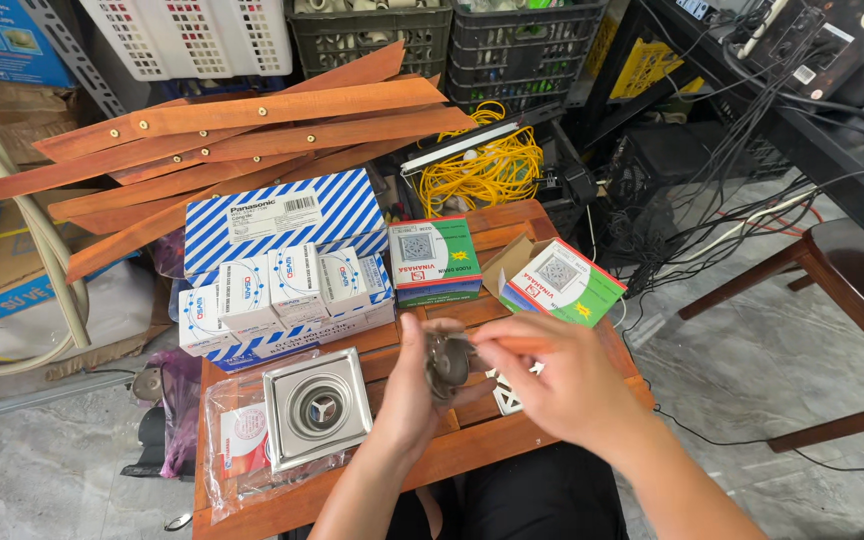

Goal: The person removes a metal drain grate and a central filter piece from a plastic bag and uses a small brush to clean different parts of the surfaces before placing them back into the bag.

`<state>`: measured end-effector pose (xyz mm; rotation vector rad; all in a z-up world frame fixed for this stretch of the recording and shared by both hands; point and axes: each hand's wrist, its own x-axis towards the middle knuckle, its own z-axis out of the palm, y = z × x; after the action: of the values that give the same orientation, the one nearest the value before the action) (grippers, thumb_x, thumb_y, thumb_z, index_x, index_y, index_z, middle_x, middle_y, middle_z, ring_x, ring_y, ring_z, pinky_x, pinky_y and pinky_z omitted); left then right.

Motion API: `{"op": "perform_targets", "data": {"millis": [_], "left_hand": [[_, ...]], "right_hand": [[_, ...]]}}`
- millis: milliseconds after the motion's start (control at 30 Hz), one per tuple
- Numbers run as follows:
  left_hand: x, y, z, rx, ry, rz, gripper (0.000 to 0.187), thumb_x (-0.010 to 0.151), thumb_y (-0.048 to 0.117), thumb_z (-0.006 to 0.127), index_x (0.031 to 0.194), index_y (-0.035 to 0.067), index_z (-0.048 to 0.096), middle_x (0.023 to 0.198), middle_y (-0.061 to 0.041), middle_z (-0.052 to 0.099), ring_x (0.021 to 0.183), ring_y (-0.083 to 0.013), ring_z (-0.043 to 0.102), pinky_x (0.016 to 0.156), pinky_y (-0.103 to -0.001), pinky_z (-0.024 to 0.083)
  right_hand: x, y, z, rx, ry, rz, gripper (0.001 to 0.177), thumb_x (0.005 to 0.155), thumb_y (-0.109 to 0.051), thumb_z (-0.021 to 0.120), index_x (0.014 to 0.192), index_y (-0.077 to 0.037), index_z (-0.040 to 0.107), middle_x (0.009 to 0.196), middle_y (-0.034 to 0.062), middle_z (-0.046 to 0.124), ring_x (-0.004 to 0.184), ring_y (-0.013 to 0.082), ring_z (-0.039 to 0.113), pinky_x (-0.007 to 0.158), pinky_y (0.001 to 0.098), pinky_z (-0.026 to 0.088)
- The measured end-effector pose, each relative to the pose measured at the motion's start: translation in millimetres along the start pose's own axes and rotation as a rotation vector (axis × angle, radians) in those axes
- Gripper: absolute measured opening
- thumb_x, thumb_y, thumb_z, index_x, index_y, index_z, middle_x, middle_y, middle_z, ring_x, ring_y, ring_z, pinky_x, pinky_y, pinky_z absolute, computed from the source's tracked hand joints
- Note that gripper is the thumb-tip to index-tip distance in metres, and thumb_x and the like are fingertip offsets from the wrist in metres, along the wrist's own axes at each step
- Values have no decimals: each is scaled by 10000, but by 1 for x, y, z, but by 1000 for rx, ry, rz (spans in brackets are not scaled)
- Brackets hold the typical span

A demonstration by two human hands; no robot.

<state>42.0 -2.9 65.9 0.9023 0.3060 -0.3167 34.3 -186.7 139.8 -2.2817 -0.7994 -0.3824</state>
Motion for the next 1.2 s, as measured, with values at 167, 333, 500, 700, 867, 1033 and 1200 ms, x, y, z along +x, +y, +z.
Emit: {"op": "perform_targets", "data": {"millis": [167, 333, 500, 700, 867, 1033, 1200], "left_hand": [[-7, 12, -5, -217, -59, -125, 880, 1071, 759, 321, 1345, 20, 712, 1324, -235, 780, 1083, -428, 767, 948, -619, 641], [-4, 4, -6, -215, -108, -135, 895, 1053, 771, 344, 1342, 10, 717, 1227, -257, 789, 1136, -451, 768, 1028, -682, 627], [-3, 1, -5, -137, -108, -105, 914, 1021, 789, 352, 1359, 34, 740, 1245, -192, 807, 1047, -342, 776, 874, -566, 658], [-8, 10, 4, -177, -80, -117, 997, 1011, 767, 298, 1443, -46, 679, 1305, -296, 759, 1197, -433, 744, 1066, -702, 610], [-1, 3, 1, -146, -109, -101, 892, 1016, 768, 316, 1359, 42, 706, 1381, -243, 792, 1270, -530, 765, 1097, -704, 612], [23, -22, -20, 27, -51, 54, 844, 1042, 818, 281, 1255, 153, 755, 967, -83, 700, 853, -200, 647, 715, -373, 498], [26, -24, -27, -9, -55, 82, 851, 1028, 801, 308, 1292, 103, 716, 843, -118, 659, 871, -241, 695, 846, -511, 663]], "right_hand": [[-7, 0, -17, 185, -87, 239, 334, 1043, -318, 653, 946, -167, 935, 986, -113, 928, 886, 77, 866, 774, 259, 587], [-14, 2, -7, 331, 19, 149, 242, 1060, -229, 691, 1070, -87, 886, 1057, 24, 900, 936, 149, 853, 819, 285, 665], [-8, -10, -11, 263, -96, 71, 256, 1075, -244, 655, 1042, -123, 878, 1009, -13, 913, 915, 139, 864, 833, 285, 646], [-7, -8, -8, 109, 23, 24, 173, 1057, -218, 691, 1052, -136, 843, 977, -30, 876, 861, 160, 822, 796, 309, 612], [1, -10, -5, 83, 185, -44, 155, 1066, -160, 709, 1079, -87, 846, 1026, 9, 880, 903, 156, 850, 829, 286, 645], [-6, -19, 4, 178, 78, -131, 163, 1063, -133, 736, 1187, -76, 825, 1086, 34, 850, 959, 190, 812, 865, 317, 640], [-14, -28, 4, 200, 159, -124, 179, 1074, -114, 707, 1228, -100, 796, 1080, 30, 869, 883, 175, 832, 822, 288, 636]]}}
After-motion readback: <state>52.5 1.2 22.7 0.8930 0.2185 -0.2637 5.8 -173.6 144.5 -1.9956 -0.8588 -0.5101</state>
